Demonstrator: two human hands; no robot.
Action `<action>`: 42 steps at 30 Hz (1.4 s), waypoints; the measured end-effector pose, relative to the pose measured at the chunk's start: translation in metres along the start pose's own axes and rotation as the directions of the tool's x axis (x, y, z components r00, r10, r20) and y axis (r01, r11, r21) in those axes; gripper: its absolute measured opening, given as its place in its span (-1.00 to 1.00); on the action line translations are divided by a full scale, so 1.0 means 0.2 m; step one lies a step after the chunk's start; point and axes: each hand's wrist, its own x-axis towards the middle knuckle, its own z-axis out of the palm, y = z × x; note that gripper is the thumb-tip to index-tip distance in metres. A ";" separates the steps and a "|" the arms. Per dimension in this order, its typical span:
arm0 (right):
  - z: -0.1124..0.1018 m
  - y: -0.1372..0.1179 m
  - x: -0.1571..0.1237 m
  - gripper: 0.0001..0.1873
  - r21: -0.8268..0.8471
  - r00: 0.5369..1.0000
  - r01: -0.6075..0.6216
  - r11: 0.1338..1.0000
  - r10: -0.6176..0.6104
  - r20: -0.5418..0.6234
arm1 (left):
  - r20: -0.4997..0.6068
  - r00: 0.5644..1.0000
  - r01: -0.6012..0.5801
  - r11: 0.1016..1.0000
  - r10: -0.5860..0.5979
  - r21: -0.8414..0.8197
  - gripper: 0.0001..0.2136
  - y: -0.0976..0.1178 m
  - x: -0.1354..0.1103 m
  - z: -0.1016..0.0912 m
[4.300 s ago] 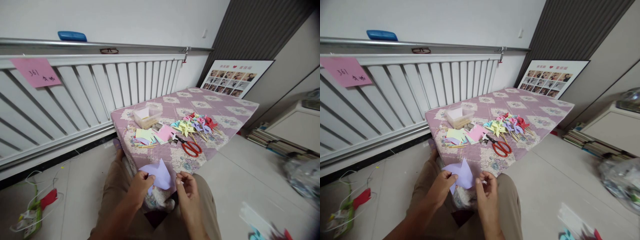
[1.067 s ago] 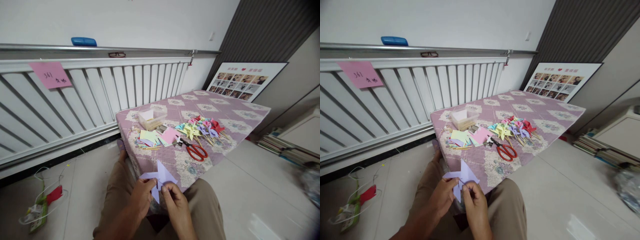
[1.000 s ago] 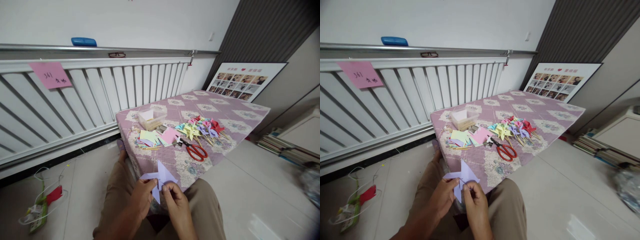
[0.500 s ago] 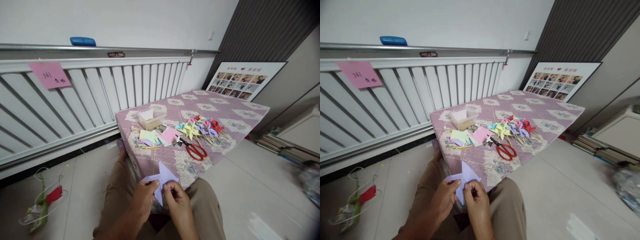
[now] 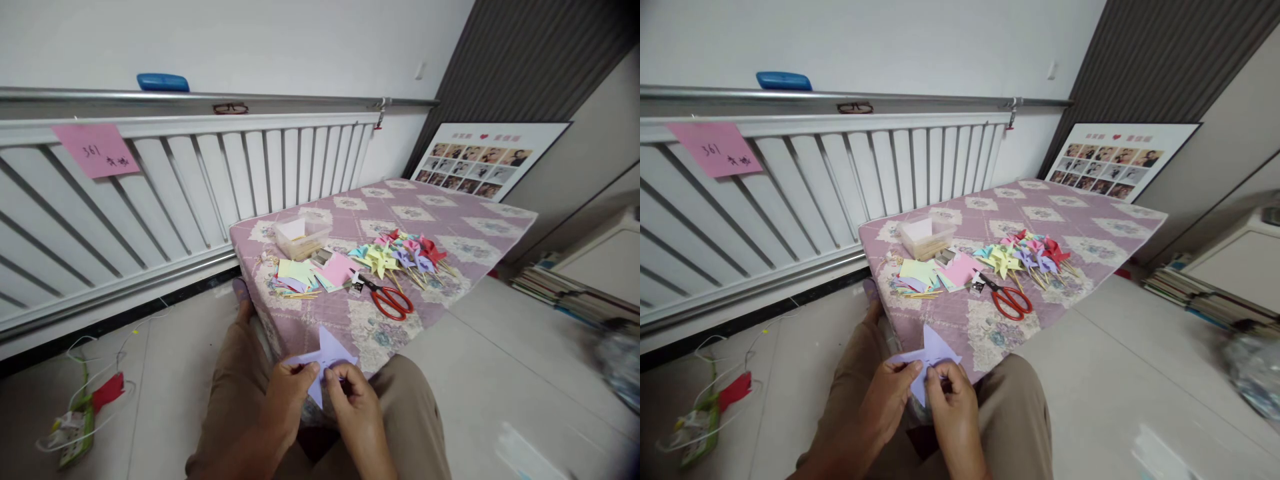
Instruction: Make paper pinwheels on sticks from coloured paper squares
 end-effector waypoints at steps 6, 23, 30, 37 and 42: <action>0.00 -0.02 -0.02 -0.73 0.035 0.999 -0.036 0.999 0.035 0.026 | -0.012 1.000 -0.022 1.000 0.022 -0.004 -0.78 -0.01 0.00 0.00; -0.28 -0.04 0.12 -0.80 0.103 0.989 -0.065 0.993 0.049 0.143 | 0.192 0.981 0.014 1.000 -0.016 0.008 -0.90 0.06 0.09 -0.14; -0.34 -0.15 0.13 -0.84 0.004 0.846 0.008 1.000 -0.009 0.532 | 0.278 0.958 0.067 0.998 -0.064 -0.003 -0.91 0.09 0.06 -0.14; -0.35 -0.19 0.17 -0.87 -0.005 0.749 0.075 0.997 -0.053 0.660 | 0.354 0.934 0.054 0.998 -0.057 0.018 -0.88 0.08 0.05 -0.14; -0.34 -0.22 0.18 -0.91 0.025 0.740 0.057 0.998 -0.059 0.670 | 0.409 0.912 -0.010 0.997 -0.024 0.081 -0.91 0.08 0.04 -0.15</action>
